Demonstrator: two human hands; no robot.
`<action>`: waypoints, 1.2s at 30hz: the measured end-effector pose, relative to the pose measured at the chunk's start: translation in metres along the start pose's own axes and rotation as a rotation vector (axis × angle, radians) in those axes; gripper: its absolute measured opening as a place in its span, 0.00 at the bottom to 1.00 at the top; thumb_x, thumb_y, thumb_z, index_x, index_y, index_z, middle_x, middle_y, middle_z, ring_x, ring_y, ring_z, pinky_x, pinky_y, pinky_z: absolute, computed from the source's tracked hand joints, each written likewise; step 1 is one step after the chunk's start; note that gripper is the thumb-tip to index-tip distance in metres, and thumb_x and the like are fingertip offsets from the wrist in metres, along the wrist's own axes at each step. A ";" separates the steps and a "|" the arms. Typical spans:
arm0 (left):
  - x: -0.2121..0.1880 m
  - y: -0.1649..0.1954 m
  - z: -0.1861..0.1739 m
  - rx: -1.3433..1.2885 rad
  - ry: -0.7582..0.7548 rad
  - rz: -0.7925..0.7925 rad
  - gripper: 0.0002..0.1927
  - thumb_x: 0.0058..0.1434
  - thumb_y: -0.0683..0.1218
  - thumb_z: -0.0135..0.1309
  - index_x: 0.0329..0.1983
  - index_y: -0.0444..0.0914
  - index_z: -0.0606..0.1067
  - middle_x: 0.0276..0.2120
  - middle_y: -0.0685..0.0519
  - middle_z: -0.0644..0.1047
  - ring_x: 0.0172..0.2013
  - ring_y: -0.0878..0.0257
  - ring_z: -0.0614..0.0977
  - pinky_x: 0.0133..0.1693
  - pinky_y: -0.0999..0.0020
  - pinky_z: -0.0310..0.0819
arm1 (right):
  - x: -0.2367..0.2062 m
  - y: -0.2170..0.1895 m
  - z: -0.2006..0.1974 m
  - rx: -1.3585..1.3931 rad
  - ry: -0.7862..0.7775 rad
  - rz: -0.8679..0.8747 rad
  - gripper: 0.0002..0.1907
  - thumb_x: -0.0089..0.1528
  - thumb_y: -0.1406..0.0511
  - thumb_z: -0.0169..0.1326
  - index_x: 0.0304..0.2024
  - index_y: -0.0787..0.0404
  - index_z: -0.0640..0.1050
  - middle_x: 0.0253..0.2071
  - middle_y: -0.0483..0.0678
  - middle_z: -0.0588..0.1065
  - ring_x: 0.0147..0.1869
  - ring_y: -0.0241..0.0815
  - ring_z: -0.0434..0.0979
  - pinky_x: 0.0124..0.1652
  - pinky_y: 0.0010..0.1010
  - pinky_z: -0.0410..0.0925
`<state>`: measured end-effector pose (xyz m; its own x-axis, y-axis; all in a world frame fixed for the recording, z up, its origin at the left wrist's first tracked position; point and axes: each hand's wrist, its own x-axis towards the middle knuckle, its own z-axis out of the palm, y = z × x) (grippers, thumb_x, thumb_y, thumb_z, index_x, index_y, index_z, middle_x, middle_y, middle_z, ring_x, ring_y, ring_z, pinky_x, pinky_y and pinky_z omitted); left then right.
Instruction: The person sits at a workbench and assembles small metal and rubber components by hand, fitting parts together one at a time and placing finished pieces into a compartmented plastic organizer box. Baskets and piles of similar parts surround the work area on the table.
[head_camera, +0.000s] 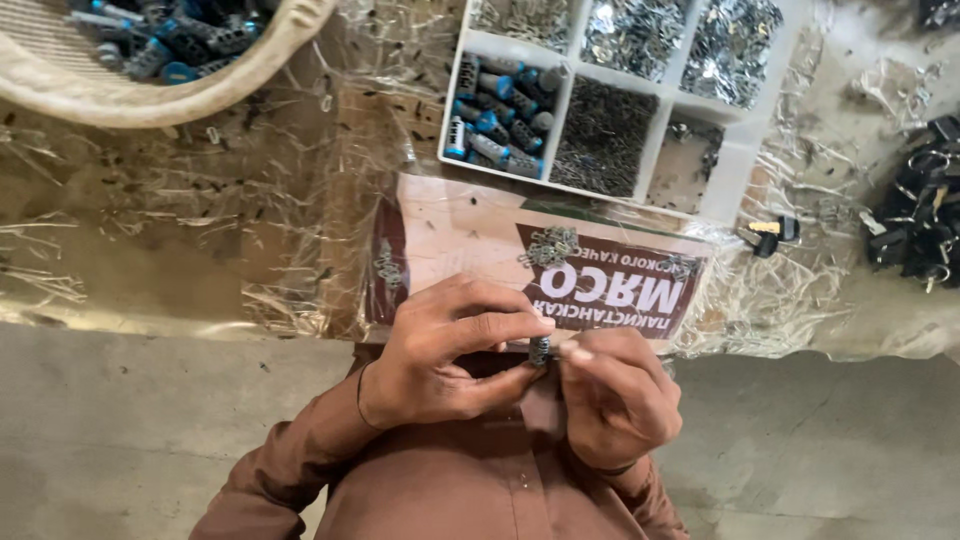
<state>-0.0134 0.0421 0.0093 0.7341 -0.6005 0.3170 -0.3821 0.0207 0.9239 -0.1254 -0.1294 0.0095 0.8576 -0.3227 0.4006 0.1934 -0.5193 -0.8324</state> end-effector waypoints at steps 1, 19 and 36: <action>0.001 0.000 0.002 0.004 -0.003 -0.003 0.22 0.52 0.42 0.70 0.51 0.41 0.80 0.46 0.52 0.80 0.45 0.56 0.84 0.48 0.65 0.80 | 0.000 0.002 0.000 -0.015 0.021 -0.013 0.11 0.59 0.79 0.62 0.42 0.68 0.77 0.38 0.53 0.79 0.39 0.42 0.81 0.40 0.28 0.75; 0.021 -0.006 0.042 0.030 -0.093 0.024 0.22 0.48 0.40 0.70 0.48 0.40 0.81 0.45 0.52 0.80 0.41 0.57 0.83 0.44 0.64 0.79 | -0.013 0.036 -0.052 0.244 -0.127 0.511 0.10 0.63 0.72 0.61 0.47 0.66 0.80 0.41 0.50 0.78 0.39 0.42 0.78 0.40 0.28 0.71; 0.037 -0.009 0.053 0.020 -0.086 0.019 0.21 0.49 0.41 0.69 0.48 0.41 0.81 0.45 0.53 0.81 0.40 0.58 0.83 0.42 0.66 0.79 | -0.039 0.075 -0.074 -0.482 -0.116 -0.127 0.24 0.58 0.60 0.69 0.54 0.56 0.78 0.43 0.48 0.74 0.46 0.47 0.75 0.48 0.41 0.67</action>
<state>-0.0121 -0.0228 0.0014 0.6760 -0.6666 0.3140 -0.4072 0.0172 0.9132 -0.1797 -0.2145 -0.0406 0.8943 -0.1578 0.4188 0.0809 -0.8634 -0.4981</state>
